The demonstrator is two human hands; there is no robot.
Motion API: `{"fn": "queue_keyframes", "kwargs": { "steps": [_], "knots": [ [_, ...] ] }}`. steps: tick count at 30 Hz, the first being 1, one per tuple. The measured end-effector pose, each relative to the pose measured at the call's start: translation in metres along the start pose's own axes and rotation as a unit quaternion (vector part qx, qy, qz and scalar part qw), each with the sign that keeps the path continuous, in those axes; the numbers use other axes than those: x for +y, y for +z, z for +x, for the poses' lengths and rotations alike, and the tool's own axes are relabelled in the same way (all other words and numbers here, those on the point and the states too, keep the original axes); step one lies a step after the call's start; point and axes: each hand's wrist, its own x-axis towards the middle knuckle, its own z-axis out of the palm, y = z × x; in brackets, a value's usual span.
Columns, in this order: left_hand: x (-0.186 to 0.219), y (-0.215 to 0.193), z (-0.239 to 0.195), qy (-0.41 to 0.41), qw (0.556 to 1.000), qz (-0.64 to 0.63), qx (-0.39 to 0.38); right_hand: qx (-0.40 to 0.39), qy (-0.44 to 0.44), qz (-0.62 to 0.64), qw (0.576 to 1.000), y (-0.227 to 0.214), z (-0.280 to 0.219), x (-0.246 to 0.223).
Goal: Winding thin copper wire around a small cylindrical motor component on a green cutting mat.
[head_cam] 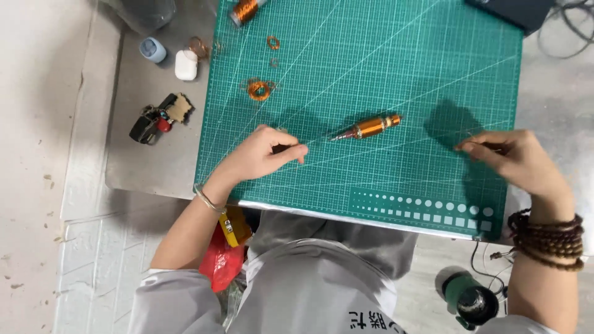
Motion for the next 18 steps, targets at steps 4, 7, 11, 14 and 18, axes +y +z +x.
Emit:
{"fn": "queue_keyframes", "kwargs": {
  "steps": [4,7,11,14,18],
  "knots": [
    [-0.004,0.004,0.0,-0.014,0.992,0.112,0.061,0.03,0.023,-0.099,0.994,-0.002,-0.007,0.004],
    [0.001,0.014,0.001,-0.074,0.966,0.226,0.096,0.043,-0.048,-0.223,0.973,0.005,-0.018,0.016],
    [-0.01,0.038,0.028,0.001,0.932,0.343,0.119,0.13,-0.11,-0.442,0.881,0.026,-0.016,-0.021],
    [-0.024,0.054,0.046,0.036,0.927,0.365,0.084,0.135,-0.149,-0.443,0.874,0.043,-0.005,-0.021],
    [-0.041,0.052,0.057,0.063,0.931,0.353,0.065,0.106,-0.125,-0.475,0.865,0.049,0.0,-0.004]
  ]
}}
